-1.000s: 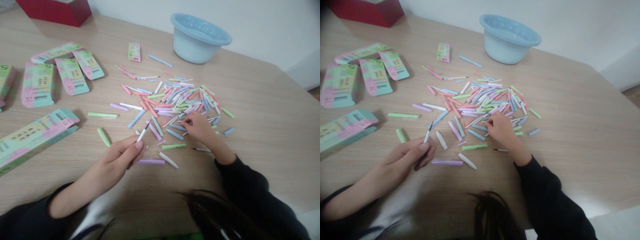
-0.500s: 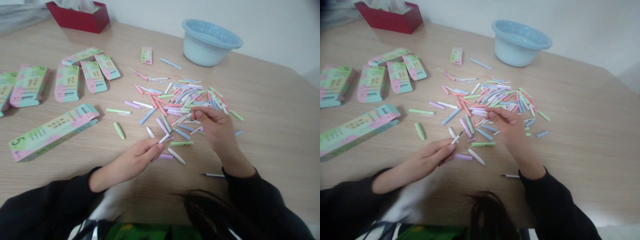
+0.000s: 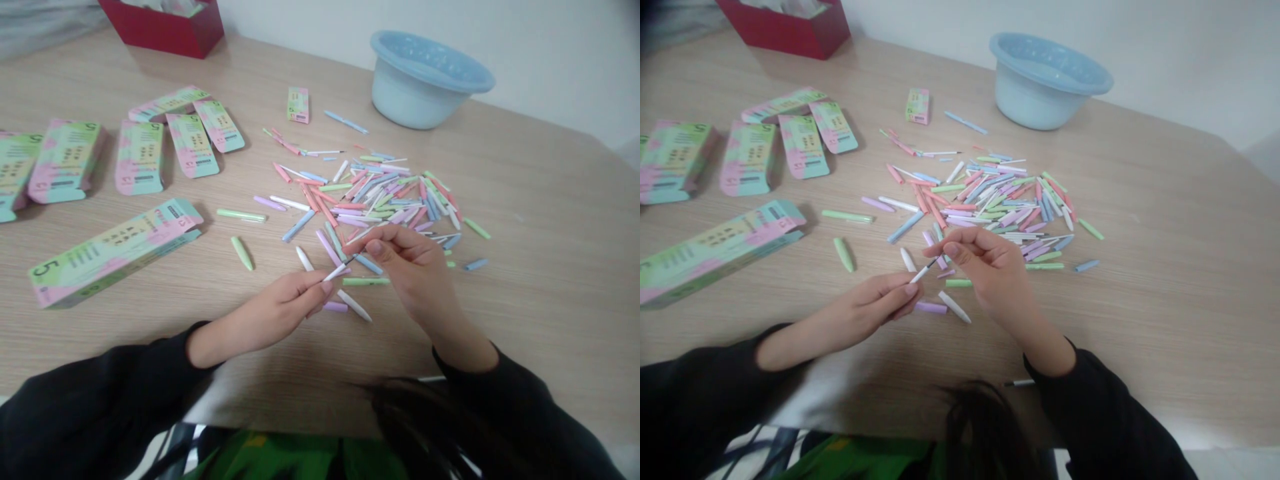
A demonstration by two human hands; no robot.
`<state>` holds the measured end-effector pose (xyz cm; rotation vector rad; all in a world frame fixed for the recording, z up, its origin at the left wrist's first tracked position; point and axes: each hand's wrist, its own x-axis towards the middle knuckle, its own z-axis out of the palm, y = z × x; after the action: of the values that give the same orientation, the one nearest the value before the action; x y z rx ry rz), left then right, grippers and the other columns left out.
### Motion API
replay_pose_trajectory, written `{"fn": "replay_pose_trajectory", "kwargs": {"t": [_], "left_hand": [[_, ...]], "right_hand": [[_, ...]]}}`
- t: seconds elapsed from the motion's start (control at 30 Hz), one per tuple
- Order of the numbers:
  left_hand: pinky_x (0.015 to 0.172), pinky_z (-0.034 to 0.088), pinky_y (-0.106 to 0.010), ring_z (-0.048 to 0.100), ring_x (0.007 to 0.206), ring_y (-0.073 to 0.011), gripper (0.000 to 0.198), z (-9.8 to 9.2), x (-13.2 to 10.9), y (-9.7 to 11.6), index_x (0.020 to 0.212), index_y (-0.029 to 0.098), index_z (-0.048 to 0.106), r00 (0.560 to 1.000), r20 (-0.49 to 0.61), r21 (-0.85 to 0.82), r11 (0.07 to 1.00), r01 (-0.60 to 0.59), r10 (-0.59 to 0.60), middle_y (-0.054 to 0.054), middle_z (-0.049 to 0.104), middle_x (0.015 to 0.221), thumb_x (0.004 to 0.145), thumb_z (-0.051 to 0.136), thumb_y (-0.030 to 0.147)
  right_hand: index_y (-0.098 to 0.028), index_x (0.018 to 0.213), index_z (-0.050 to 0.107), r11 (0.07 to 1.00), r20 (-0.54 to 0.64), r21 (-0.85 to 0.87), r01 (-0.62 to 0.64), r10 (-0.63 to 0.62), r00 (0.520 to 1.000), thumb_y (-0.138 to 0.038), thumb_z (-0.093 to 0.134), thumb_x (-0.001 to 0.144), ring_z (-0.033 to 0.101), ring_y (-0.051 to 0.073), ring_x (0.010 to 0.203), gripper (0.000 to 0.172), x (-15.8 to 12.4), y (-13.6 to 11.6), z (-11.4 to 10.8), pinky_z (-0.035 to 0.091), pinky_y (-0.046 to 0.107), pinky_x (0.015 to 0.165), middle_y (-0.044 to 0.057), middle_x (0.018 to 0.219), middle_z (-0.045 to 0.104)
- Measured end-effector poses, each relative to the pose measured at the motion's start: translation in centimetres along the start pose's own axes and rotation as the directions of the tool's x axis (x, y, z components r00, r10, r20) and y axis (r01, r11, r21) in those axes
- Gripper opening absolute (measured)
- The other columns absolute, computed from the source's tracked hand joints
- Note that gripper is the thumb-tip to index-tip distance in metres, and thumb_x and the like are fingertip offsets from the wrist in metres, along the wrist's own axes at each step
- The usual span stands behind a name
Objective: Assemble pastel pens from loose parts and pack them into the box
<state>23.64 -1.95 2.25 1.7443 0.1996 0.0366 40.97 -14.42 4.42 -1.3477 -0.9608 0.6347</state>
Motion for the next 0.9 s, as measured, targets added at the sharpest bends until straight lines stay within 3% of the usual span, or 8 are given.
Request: {"fn": "replay_pose_trajectory", "kwargs": {"t": [0.3,0.43,0.63,0.73,0.9], "left_hand": [[0.059,0.033,-0.026,0.038,0.061,-0.0112,0.038,0.1,-0.2,0.1,0.073,0.02,0.045,1.0,-0.014,-0.013,1.0,0.001,-0.001,0.006,0.039,0.067,0.107,0.039,0.036],[0.059,0.033,-0.026,0.039,0.062,-0.0111,0.035,0.2,-0.2,0.4,0.074,0.019,0.049,0.999,-0.035,-0.004,1.0,-0.02,0.02,0.006,0.041,0.068,0.106,0.04,0.031],[0.057,0.032,-0.026,0.037,0.06,-0.011,0.035,0.2,-0.1,0.7,0.074,0.02,0.048,0.998,-0.056,-0.025,1.0,-0.004,0.003,0.006,0.04,0.067,0.106,0.041,0.033],[0.056,0.031,-0.026,0.036,0.059,-0.0108,0.036,0.1,-0.1,0.9,0.072,0.02,0.046,0.998,-0.07,0.01,1.0,-0.01,0.011,0.007,0.039,0.066,0.106,0.041,0.032],[0.055,0.03,-0.026,0.036,0.058,-0.011,0.038,-0.1,-0.2,0.9,0.069,0.021,0.044,0.998,-0.066,0.075,0.997,0.006,-0.001,0.006,0.039,0.064,0.104,0.04,0.033]], "right_hand": [[-0.024,0.089,0.079,0.991,0.074,-0.132,-0.028,0.038,0.997,-0.025,0.071,0.093,0.068,0.013,0.071,0.008,-0.4,-0.5,0.5,0.052,0.027,0.069,-0.002,0.083,0.079],[-0.023,0.088,0.078,0.99,0.092,-0.141,-0.021,0.034,0.995,-0.026,0.073,0.09,0.069,0.016,0.081,0.006,-0.3,-0.1,0.9,0.052,0.031,0.077,0.0,0.085,0.079],[-0.025,0.096,0.074,0.998,0.084,-0.06,-0.019,0.025,0.996,-0.045,0.079,0.086,0.067,0.017,0.084,0.023,0.1,-0.2,0.5,0.054,0.032,0.077,0.001,0.089,0.075],[-0.025,0.104,0.072,0.999,0.055,-0.035,-0.008,0.01,0.998,-0.05,0.072,0.091,0.067,0.016,0.085,0.027,0.2,0.0,0.0,0.054,0.031,0.077,0.001,0.091,0.073],[-0.024,0.092,0.072,0.997,0.054,-0.019,0.073,-0.072,0.996,-0.046,0.052,0.104,0.063,0.015,0.08,0.032,0.9,-0.2,-0.8,0.051,0.03,0.075,0.0,0.084,0.068]]}}
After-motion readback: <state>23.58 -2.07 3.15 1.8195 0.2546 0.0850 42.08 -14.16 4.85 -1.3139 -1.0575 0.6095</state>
